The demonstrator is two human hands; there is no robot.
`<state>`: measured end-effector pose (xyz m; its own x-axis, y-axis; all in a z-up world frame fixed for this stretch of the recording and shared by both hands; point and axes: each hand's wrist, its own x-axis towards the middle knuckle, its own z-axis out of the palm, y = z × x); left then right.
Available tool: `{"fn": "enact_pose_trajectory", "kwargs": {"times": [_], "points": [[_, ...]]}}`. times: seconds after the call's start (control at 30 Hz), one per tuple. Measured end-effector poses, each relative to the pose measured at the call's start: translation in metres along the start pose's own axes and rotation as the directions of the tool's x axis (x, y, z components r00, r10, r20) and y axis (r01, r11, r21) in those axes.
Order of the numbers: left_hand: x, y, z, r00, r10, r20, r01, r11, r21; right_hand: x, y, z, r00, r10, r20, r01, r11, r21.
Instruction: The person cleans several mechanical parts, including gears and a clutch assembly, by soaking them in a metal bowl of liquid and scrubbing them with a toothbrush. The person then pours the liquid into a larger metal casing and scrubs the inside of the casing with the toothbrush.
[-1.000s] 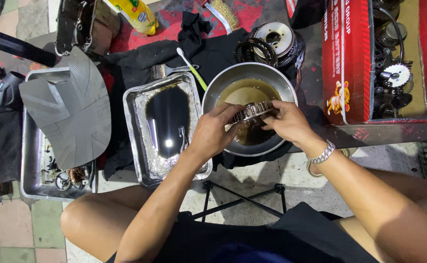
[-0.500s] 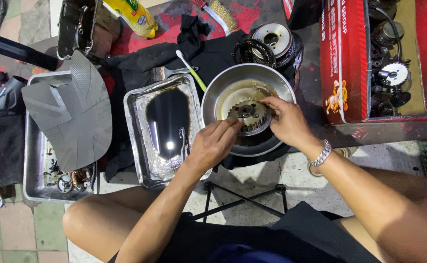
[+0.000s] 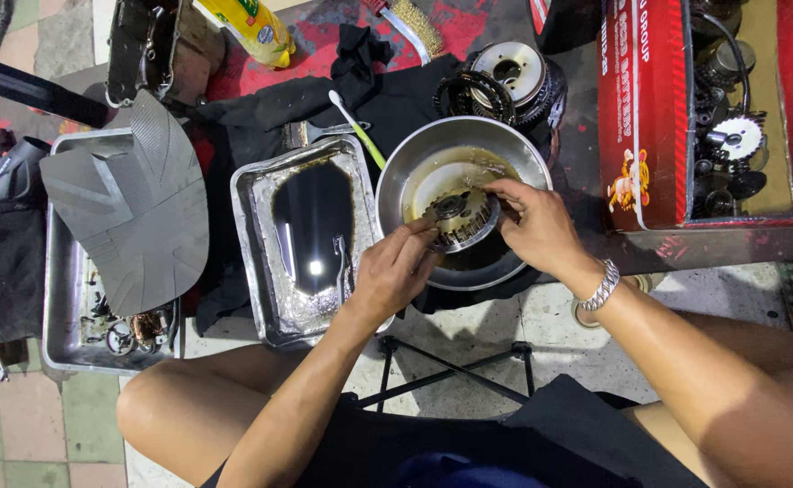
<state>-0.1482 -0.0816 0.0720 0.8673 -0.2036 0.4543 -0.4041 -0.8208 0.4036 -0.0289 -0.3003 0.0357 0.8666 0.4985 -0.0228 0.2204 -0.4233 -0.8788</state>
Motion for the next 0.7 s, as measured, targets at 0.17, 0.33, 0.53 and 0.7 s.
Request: {"fn": "enact_pose_trajectory", "kwargs": {"times": [0.17,0.33,0.53,0.7], "points": [[-0.002,0.0,0.001,0.999,-0.032,-0.014,0.031,0.999,-0.025,-0.001,-0.001,0.001,1.0,-0.012,-0.013,0.013,0.998,0.056],[-0.006,-0.004,0.004,0.998,-0.066,-0.024,0.064,0.996,-0.067,-0.001,-0.004,0.001,0.999,0.033,-0.02,-0.033,0.999,0.008],[-0.012,-0.012,0.01,0.976,-0.218,-0.022,0.211,0.962,-0.171,-0.006,-0.012,-0.005,0.989,-0.14,-0.041,0.137,0.989,-0.058],[-0.018,-0.017,0.015,0.916,-0.4,0.025,0.392,0.883,-0.258,-0.013,-0.022,-0.011,0.917,-0.397,-0.032,0.38,0.895,-0.235]]}}
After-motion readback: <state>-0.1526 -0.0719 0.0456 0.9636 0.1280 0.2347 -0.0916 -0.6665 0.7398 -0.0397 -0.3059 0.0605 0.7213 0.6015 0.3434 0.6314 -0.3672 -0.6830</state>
